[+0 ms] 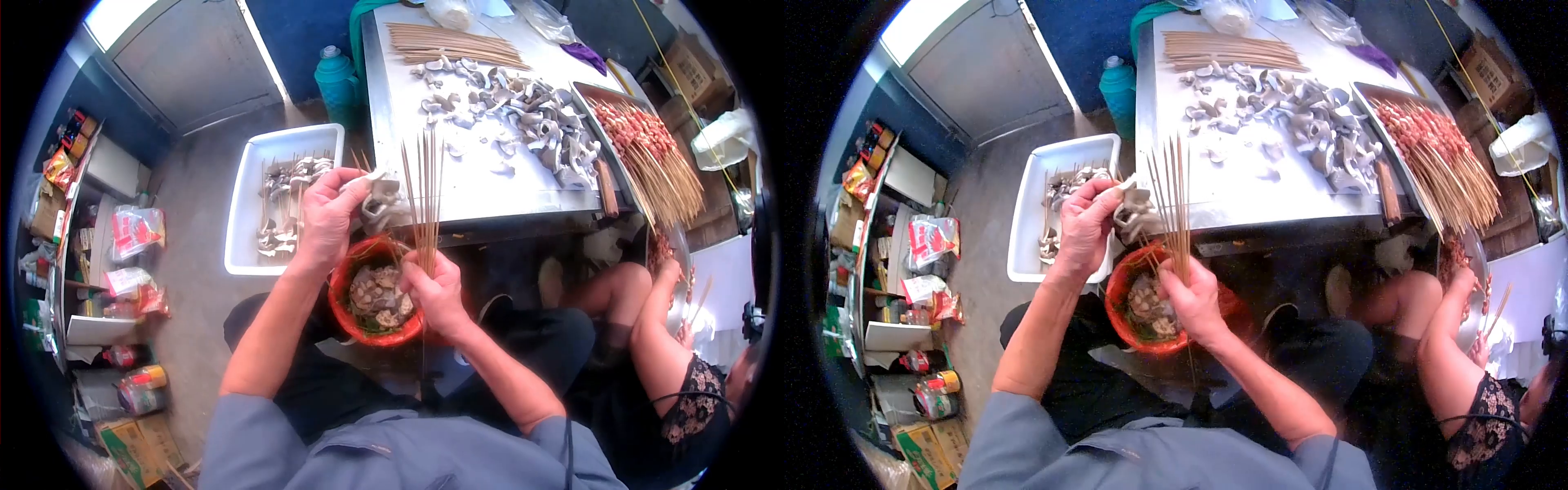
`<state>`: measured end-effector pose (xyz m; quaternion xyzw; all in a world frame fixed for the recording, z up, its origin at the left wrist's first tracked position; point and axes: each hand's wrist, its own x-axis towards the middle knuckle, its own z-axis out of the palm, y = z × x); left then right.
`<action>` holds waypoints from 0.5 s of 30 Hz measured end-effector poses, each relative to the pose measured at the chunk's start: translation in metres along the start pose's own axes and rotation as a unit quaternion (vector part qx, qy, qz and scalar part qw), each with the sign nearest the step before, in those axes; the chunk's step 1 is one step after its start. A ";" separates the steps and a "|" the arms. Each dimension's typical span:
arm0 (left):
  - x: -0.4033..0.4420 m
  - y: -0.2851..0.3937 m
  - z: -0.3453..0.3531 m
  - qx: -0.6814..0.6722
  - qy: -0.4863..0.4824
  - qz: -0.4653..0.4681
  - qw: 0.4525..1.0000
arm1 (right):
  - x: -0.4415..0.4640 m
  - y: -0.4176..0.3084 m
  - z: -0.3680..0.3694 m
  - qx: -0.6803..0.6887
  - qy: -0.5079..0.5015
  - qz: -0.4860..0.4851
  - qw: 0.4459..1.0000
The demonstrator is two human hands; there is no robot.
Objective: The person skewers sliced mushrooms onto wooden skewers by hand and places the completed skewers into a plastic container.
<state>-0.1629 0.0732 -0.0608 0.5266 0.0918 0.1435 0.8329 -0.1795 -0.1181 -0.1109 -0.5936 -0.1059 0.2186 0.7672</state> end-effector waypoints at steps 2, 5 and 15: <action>0.002 0.002 -0.001 -0.009 0.006 0.003 1.000 | 0.002 -0.006 -0.002 0.019 0.001 0.021 1.000; 0.006 0.004 -0.002 0.002 0.009 0.014 1.000 | 0.008 -0.010 -0.003 0.045 -0.002 0.013 0.999; -0.003 0.013 0.011 -0.008 0.030 0.022 0.999 | 0.011 -0.011 0.000 -0.114 0.043 -0.086 0.989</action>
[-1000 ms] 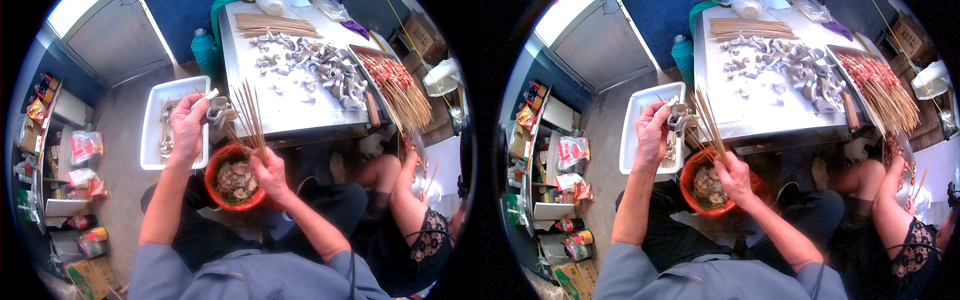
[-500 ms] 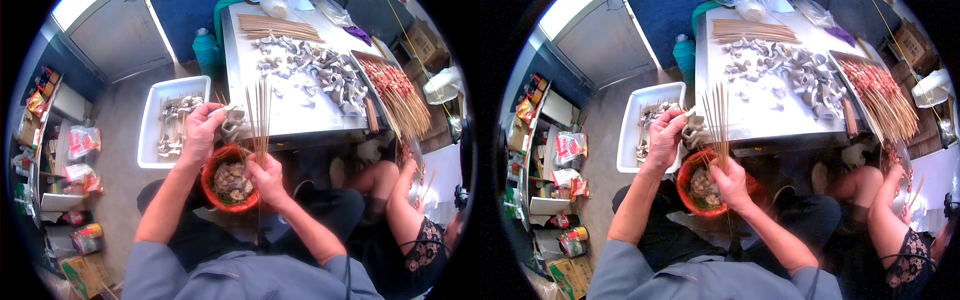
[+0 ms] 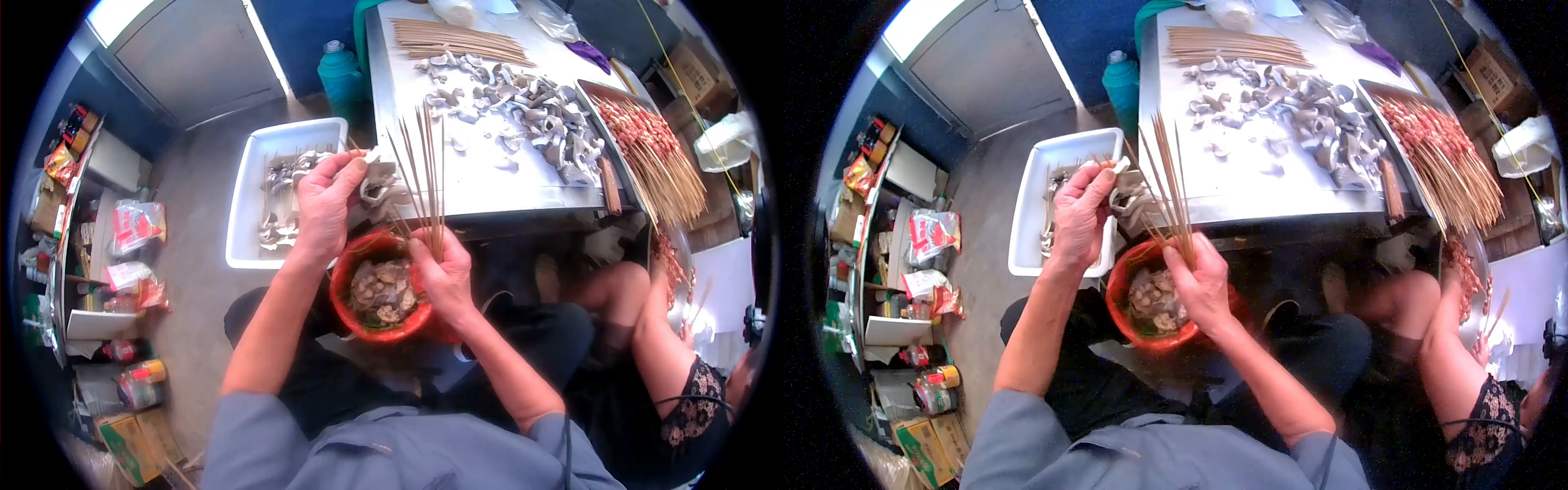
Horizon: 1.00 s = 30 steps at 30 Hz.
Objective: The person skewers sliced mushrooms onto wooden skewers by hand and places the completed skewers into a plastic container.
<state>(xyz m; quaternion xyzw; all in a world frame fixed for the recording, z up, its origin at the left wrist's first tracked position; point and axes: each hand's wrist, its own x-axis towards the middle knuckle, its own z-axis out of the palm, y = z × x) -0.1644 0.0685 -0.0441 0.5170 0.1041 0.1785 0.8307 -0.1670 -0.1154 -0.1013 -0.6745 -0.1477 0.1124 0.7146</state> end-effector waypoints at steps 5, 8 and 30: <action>-0.012 -0.013 0.005 0.028 -0.059 -0.024 0.998 | 0.003 -0.001 0.003 -0.006 -0.003 -0.055 0.998; -0.021 -0.018 0.009 0.068 -0.082 -0.029 0.994 | 0.000 -0.003 0.001 0.034 -0.011 -0.024 0.999; 0.067 0.083 -0.122 0.033 0.108 0.116 0.987 | 0.000 0.003 0.014 -0.009 -0.081 0.020 0.996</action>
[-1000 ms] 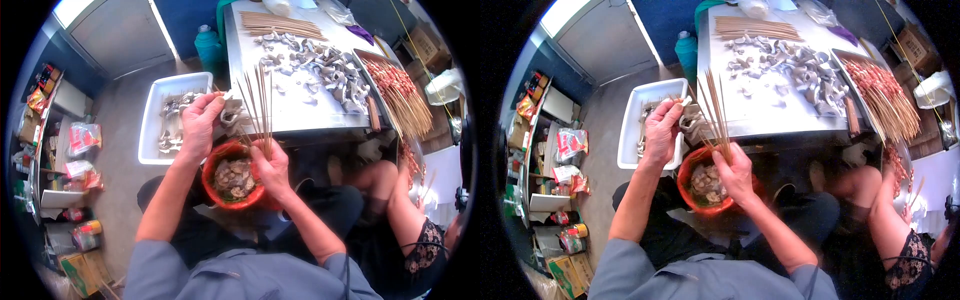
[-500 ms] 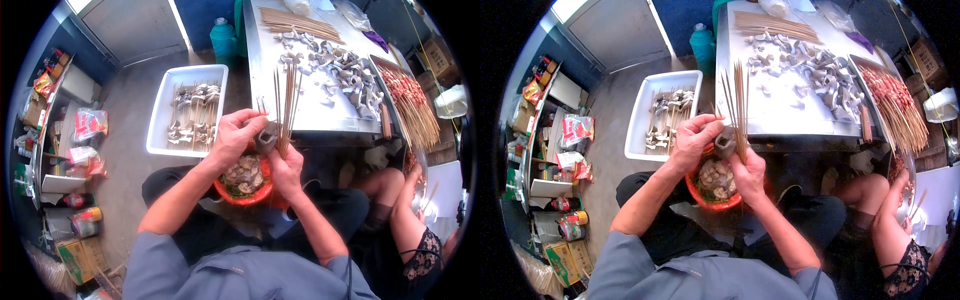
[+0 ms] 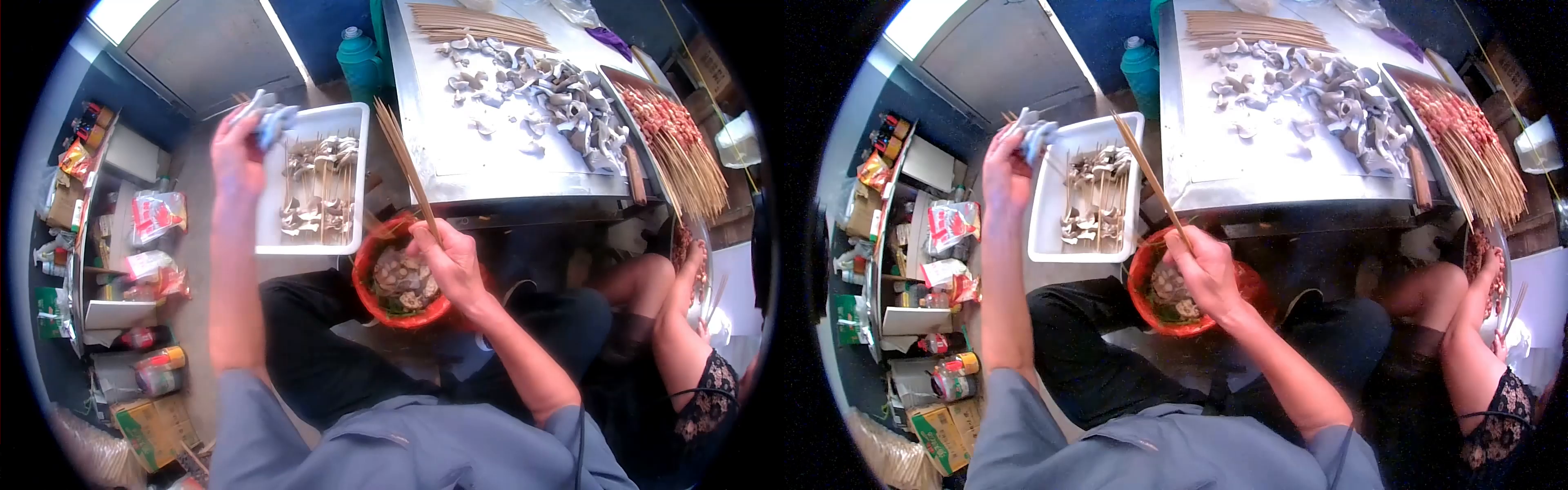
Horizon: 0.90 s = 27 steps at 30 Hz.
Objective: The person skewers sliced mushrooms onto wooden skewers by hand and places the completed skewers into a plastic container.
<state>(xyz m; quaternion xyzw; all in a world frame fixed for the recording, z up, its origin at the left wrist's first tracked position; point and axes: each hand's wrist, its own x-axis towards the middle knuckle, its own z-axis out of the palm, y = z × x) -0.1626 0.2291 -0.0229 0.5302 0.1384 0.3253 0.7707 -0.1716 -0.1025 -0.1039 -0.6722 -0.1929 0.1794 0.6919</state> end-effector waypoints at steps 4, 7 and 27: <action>0.057 -0.013 -0.055 0.159 0.024 -0.071 0.984 | -0.004 0.000 -0.003 -0.044 -0.018 0.022 0.999; 0.081 -0.057 -0.083 0.317 0.022 -0.104 0.942 | -0.005 0.003 0.000 -0.050 -0.029 0.055 0.997; 0.094 -0.189 -0.100 0.677 -0.141 -0.018 0.722 | 0.008 0.029 0.012 -0.017 -0.049 0.082 0.995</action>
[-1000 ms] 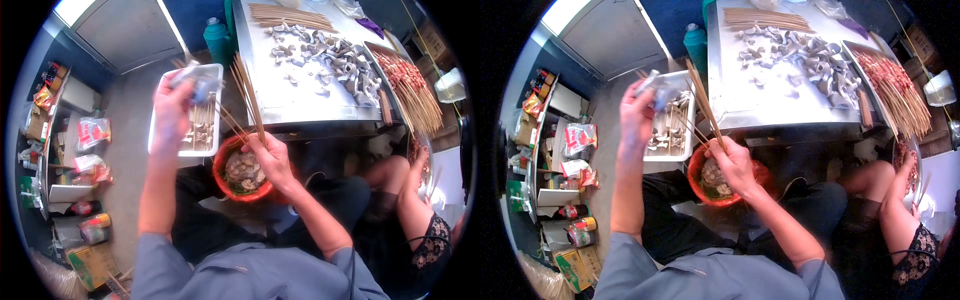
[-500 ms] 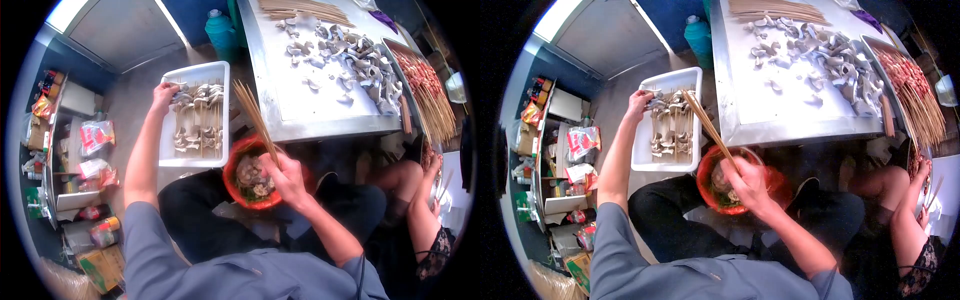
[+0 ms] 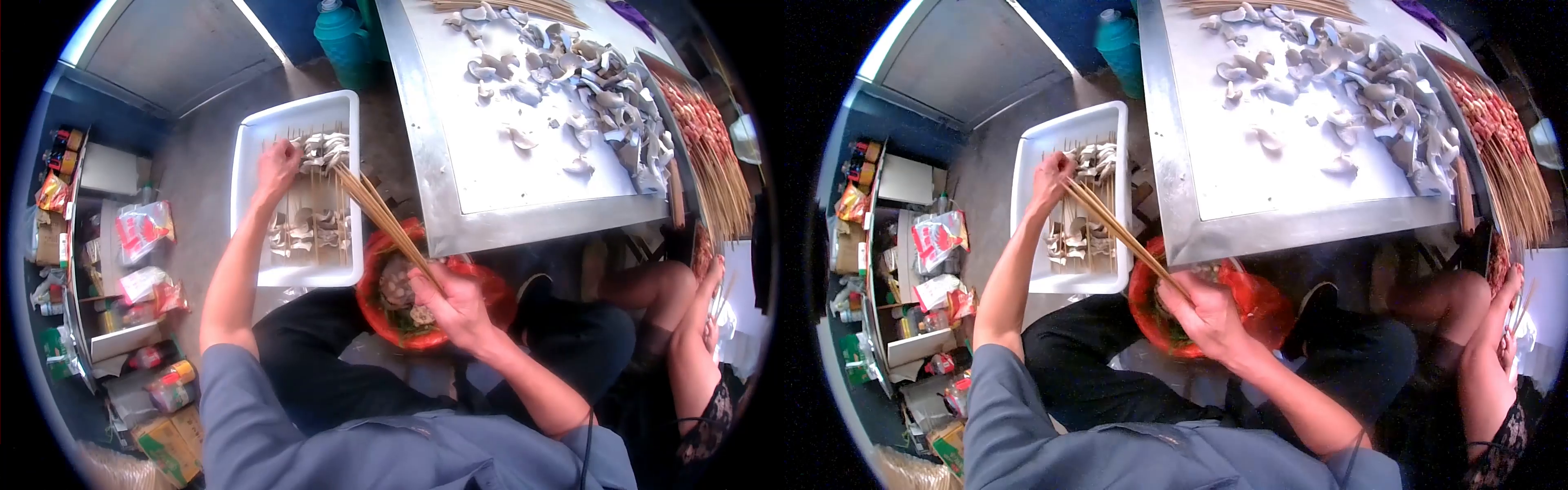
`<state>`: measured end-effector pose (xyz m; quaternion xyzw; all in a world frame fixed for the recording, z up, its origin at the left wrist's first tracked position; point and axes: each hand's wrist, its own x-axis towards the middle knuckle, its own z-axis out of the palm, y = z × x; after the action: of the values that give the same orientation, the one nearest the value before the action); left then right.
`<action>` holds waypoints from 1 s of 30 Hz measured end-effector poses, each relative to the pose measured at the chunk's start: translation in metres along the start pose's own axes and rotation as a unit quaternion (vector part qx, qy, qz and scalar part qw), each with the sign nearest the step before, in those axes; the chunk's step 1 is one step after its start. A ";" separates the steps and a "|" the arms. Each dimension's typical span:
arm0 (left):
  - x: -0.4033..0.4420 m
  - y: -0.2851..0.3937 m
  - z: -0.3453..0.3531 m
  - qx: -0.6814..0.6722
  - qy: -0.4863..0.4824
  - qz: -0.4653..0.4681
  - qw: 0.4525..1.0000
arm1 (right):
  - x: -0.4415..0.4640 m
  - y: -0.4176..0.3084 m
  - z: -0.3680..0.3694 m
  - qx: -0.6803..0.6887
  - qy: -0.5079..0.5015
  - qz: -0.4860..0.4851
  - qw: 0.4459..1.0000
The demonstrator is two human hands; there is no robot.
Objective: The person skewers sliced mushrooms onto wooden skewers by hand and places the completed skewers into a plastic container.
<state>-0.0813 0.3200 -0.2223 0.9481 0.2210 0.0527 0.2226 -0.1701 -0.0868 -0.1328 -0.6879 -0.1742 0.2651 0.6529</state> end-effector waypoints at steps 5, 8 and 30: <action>-0.010 -0.007 0.014 -0.155 -0.098 -0.048 0.982 | -0.004 -0.014 -0.002 0.067 -0.023 0.060 0.996; -0.015 -0.012 0.019 -0.168 -0.086 0.003 0.982 | -0.004 -0.018 0.002 0.090 -0.044 0.070 0.993; -0.369 0.225 -0.028 -0.503 -0.542 -0.099 0.666 | -0.025 -0.056 -0.035 0.436 -0.052 0.072 0.896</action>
<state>-0.3288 -0.0127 -0.0983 0.5263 0.0935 -0.3899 0.7499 -0.1636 -0.1246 -0.0741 -0.3303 -0.0249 0.3960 0.8564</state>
